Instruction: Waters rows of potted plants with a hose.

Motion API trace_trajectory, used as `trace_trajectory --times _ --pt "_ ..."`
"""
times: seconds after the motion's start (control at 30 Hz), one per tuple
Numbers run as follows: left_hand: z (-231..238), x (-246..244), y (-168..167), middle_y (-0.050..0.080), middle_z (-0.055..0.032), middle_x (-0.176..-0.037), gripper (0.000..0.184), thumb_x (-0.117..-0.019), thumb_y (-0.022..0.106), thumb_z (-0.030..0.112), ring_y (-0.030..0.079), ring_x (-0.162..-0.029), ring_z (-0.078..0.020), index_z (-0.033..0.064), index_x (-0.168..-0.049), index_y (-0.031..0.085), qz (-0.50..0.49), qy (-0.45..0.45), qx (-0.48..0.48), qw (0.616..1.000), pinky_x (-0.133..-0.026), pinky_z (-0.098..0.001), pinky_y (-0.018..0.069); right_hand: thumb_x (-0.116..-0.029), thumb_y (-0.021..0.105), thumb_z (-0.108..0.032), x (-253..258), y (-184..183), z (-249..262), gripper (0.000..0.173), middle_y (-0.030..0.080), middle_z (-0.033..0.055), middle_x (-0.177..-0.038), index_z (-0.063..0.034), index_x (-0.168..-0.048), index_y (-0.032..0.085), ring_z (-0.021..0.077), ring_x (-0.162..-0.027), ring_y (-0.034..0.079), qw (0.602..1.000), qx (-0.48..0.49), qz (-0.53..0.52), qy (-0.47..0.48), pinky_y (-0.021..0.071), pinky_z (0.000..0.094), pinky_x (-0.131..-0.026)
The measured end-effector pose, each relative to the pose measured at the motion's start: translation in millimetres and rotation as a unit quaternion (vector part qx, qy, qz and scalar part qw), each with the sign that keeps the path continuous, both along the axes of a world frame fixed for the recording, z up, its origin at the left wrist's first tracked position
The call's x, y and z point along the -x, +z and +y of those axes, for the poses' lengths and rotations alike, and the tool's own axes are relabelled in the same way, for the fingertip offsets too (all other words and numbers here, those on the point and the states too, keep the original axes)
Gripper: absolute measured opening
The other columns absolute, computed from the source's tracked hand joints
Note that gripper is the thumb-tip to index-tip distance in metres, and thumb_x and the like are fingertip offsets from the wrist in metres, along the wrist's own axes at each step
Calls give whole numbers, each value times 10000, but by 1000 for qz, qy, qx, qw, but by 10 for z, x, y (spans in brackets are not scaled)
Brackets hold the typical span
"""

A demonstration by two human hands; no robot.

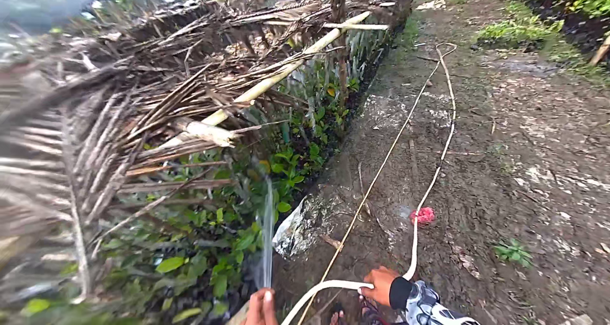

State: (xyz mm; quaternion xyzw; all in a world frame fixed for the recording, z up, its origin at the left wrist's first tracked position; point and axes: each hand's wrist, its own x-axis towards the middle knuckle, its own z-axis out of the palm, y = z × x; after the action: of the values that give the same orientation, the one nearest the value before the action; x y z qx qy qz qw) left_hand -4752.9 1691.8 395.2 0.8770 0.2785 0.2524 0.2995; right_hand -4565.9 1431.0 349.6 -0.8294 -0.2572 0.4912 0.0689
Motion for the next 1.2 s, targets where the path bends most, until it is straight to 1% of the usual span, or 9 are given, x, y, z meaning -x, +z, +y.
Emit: trace_trajectory --times 0.1,0.2,0.33,0.57,0.73,0.87,0.97,1.1,1.2 --pt "25 44 18 581 -36 -622 421 -1062 414 326 546 -503 -115 4 -1017 682 -23 52 -15 998 -512 -354 479 -1048 440 -589 19 -47 28 592 707 211 -1207 -90 -1202 718 399 -1210 637 1000 -2 2 7 466 631 -1032" --pt "34 58 17 588 -18 -617 433 -1054 423 374 549 -498 -126 40 -1032 698 0 29 1 1000 -506 -374 478 -1044 443 -597 12 -92 7 594 713 200 -1194 -95 -1184 727 392 -1204 640 1000 -1 -7 10 469 622 -1032" --pt "56 38 -45 561 20 -602 436 -1055 419 403 515 -474 -77 69 -1022 697 -18 40 0 999 -473 -318 457 -1034 435 -625 10 -160 -36 610 718 190 -1188 -111 -1168 735 383 -1186 652 1000 0 -13 6 477 626 -1018" --pt "15 -43 -13 584 13 -616 417 -1054 431 390 536 -492 -93 80 -1025 708 2 -3 4 1000 -492 -331 474 -1050 439 -596 3 -69 -34 593 716 199 -1179 -96 -1175 731 387 -1186 647 1000 5 -3 -5 470 618 -1018" --pt "65 -15 -44 561 17 -613 397 -1059 429 362 519 -488 -85 65 -1030 692 -19 56 7 998 -485 -321 456 -1034 453 -615 34 -149 -52 591 728 191 -1143 -116 -1159 745 382 -1158 658 999 -1 -13 -29 474 616 -1012" --pt "23 25 -64 581 3 -608 413 -1054 430 389 552 -499 -120 82 -1027 705 34 19 9 999 -499 -366 479 -1045 447 -602 79 -55 26 591 709 202 -1212 -109 -1209 728 391 -1220 632 1000 21 6 0 461 619 -1040" --pt "-1 20 -74 580 -7 -614 395 -1053 439 371 553 -502 -129 74 -1041 699 26 59 5 998 -499 -377 474 -1045 446 -601 105 -70 43 593 712 202 -1192 -98 -1183 727 389 -1203 640 1000 20 7 7 473 619 -1023" --pt "-142 -92 -72 629 -64 -632 399 -1063 447 355 626 -544 -220 53 -1064 708 36 63 -1 997 -524 -466 512 -1042 453 -600 80 -169 37 586 723 195 -1148 -98 -1141 738 386 -1165 655 1000 8 -10 -6 476 617 -1005" --pt "-154 -157 -89 602 -23 -621 389 -1064 435 363 590 -520 -163 81 -1058 703 23 46 10 999 -510 -405 500 -1039 450 -603 37 -157 27 584 726 194 -1138 -106 -1140 740 385 -1155 660 1000 11 -19 -8 482 619 -994"
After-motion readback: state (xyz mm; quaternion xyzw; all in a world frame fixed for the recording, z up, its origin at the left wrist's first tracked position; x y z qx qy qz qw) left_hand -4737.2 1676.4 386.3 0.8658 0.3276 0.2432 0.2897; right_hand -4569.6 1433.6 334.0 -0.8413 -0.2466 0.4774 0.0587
